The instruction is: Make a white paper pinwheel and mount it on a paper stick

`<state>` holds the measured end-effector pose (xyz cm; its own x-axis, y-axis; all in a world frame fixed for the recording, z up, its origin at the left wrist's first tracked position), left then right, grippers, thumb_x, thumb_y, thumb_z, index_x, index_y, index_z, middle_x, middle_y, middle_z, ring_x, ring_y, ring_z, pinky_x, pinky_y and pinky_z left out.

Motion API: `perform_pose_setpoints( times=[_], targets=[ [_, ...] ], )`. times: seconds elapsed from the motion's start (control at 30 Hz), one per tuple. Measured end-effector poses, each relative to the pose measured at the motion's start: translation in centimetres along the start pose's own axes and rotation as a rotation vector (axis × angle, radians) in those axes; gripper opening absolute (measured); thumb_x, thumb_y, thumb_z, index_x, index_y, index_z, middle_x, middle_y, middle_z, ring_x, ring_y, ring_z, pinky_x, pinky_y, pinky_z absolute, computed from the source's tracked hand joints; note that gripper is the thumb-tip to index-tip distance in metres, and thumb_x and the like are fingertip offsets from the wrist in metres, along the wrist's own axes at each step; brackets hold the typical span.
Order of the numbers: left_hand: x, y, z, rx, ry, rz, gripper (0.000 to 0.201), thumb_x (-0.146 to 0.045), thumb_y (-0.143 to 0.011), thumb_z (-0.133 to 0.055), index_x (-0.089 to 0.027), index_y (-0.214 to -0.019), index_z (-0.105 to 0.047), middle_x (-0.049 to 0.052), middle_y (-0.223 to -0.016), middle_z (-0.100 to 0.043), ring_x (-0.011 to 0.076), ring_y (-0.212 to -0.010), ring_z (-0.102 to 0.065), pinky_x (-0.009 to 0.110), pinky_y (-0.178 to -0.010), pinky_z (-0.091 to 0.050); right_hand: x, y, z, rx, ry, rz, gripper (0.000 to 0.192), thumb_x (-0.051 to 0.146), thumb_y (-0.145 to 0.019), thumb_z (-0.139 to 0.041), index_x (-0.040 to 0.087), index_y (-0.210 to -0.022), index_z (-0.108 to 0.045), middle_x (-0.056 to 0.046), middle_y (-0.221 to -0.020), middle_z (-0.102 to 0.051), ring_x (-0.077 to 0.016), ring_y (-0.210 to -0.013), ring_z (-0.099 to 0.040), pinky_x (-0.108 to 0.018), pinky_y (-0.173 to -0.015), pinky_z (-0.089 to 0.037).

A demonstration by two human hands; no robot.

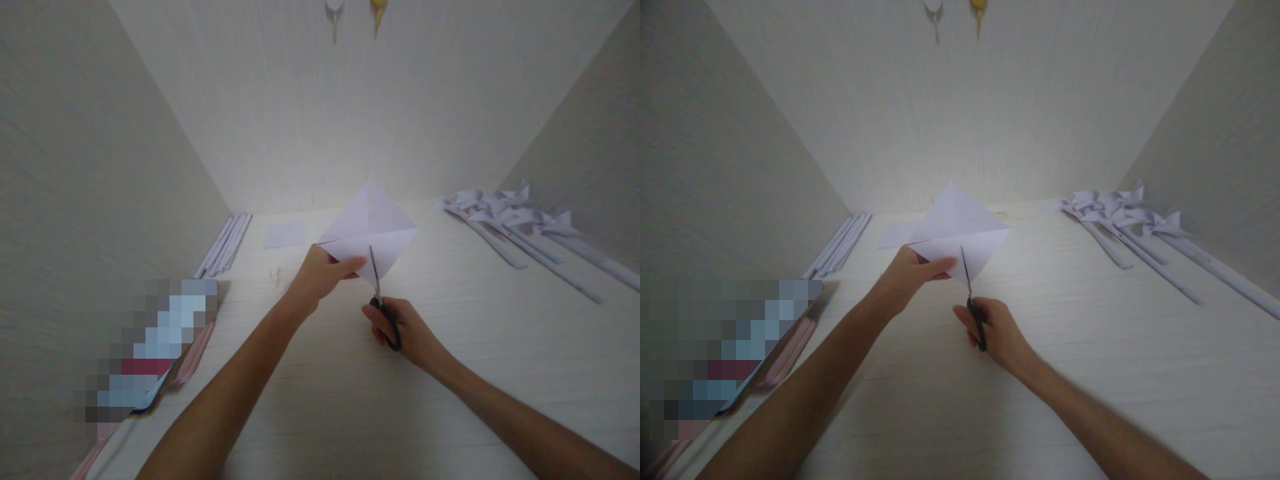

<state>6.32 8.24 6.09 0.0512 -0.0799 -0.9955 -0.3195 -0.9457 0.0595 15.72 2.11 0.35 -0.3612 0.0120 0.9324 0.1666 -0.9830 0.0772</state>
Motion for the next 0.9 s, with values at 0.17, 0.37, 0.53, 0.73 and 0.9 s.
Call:
perform_pose_setpoints(
  times=[0.17,0.37,0.53,0.73,0.9],
  targets=[
    [0.0,0.0,0.0,-0.003,0.008,0.002,0.029,-0.021,-0.056,-0.067,-0.009,-0.081,-0.063,0.007,-0.079,-0.066,0.0157,-0.072,-0.061,0.031,-0.069,-0.051,-0.1,0.0,-0.1,0.005,-0.006,0.0,0.042,0.05,-0.075,-0.042,0.018,-0.049,-0.039,0.003,-0.04,-0.043,-0.0071,-0.038,-0.038,-0.021,-0.04,-0.03],
    [-0.1,0.1,0.1,-0.011,0.001,0.004,0.03,-0.021,-0.055,-0.067,-0.01,-0.083,-0.062,0.006,-0.08,-0.066,0.0154,-0.072,-0.06,0.029,-0.067,-0.051,-0.1,0.0,0.1,-0.007,0.013,0.01,0.042,0.049,-0.076,-0.042,0.018,-0.048,-0.039,0.003,-0.039,-0.042,-0.0068,-0.037,-0.037,-0.021,-0.04,-0.029],
    [-0.1,0.1,0.1,-0.016,-0.003,0.005,0.03,-0.021,-0.055,-0.067,-0.01,-0.083,-0.062,0.007,-0.081,-0.066,0.0158,-0.073,-0.06,0.029,-0.067,-0.051,-0.2,0.0,0.0,-0.009,0.034,0.012,0.044,0.051,-0.076,-0.041,0.018,-0.047,-0.04,0.003,-0.039,-0.043,-0.0072,-0.037,-0.038,-0.021,-0.04,-0.029],
    [0.2,0.1,0.0,-0.025,0.018,0.019,0.03,-0.022,-0.055,-0.067,-0.009,-0.082,-0.062,0.007,-0.08,-0.066,0.0157,-0.073,-0.06,0.029,-0.067,-0.052,-0.2,-0.1,0.1,-0.014,0.018,-0.002,0.043,0.05,-0.076,-0.042,0.018,-0.048,-0.039,0.003,-0.039,-0.043,-0.0069,-0.036,-0.037,-0.021,-0.04,-0.029],
    [-0.1,-0.2,1.0,-0.142,0.045,-0.034,0.03,-0.024,-0.056,-0.066,-0.01,-0.081,-0.061,0.006,-0.08,-0.065,0.0148,-0.07,-0.06,0.029,-0.065,-0.052,-0.3,-0.2,-0.1,0.014,0.016,-0.009,0.039,0.049,-0.074,-0.045,0.018,-0.05,-0.042,0.003,-0.042,-0.046,-0.0077,-0.039,-0.04,-0.021,-0.041,-0.03]
  ],
)
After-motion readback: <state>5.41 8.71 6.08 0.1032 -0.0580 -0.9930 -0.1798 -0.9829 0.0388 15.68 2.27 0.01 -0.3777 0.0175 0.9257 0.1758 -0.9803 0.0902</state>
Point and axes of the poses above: each hand's wrist, its own y-axis away from the middle knuckle, its own z-axis out of the back of the hand, x = y × z, the point moved 8 cm from there along -y, towards the middle knuckle
